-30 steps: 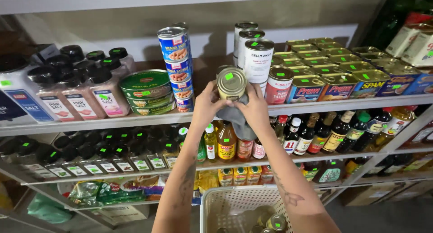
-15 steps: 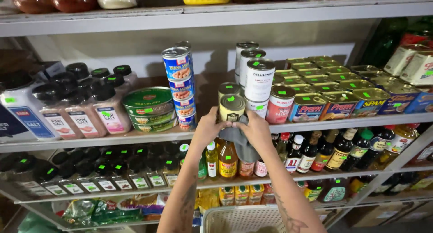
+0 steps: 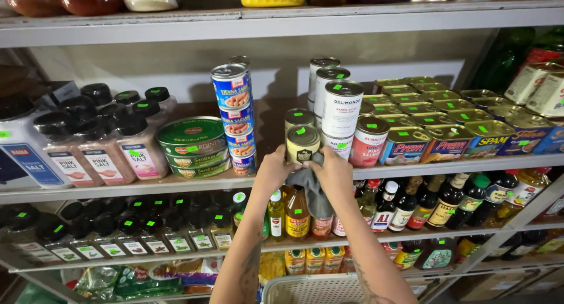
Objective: Wiping canned goods with a cloth and placing them on a grocery store shelf.
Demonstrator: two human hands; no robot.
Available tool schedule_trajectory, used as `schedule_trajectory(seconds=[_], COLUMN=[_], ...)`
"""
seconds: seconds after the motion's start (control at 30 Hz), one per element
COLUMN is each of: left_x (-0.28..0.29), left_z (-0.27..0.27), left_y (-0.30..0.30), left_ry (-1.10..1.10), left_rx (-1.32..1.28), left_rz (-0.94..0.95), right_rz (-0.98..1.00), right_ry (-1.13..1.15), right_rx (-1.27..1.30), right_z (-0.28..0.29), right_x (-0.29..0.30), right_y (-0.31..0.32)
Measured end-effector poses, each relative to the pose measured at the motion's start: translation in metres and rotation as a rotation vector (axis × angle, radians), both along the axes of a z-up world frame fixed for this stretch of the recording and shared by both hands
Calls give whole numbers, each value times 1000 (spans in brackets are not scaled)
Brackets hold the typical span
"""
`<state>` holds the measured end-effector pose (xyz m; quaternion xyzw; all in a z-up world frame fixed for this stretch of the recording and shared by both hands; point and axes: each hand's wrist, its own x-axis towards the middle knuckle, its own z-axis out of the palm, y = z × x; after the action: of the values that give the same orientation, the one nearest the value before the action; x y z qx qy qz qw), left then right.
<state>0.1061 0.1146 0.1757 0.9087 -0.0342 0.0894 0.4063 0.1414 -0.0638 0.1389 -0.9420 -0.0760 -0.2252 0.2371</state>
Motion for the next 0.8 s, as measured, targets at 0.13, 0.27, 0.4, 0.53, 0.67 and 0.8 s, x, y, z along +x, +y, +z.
schedule_trajectory(seconds=[0.13, 0.27, 0.4, 0.53, 0.67, 0.8], left_x=[-7, -7, 1, 6, -5, 8], left_z=[8, 9, -3, -7, 10, 14], left_y=[-5, -8, -8, -9, -12, -19], left_ry=[24, 18, 24, 24, 9, 81], left_rx=[5, 24, 46, 57, 68, 67], left_rz=[34, 85, 102, 123, 110, 69], right_rz=[-16, -20, 53, 54, 80, 146], right_ry=[-26, -154, -285, -256, -151, -150], right_rx=[-27, -76, -102, -105, -102, -42], right_z=[0, 4, 4, -1, 4, 16], right_x=[1, -5, -10, -1, -4, -15], right_y=[5, 8, 5, 0, -3, -3])
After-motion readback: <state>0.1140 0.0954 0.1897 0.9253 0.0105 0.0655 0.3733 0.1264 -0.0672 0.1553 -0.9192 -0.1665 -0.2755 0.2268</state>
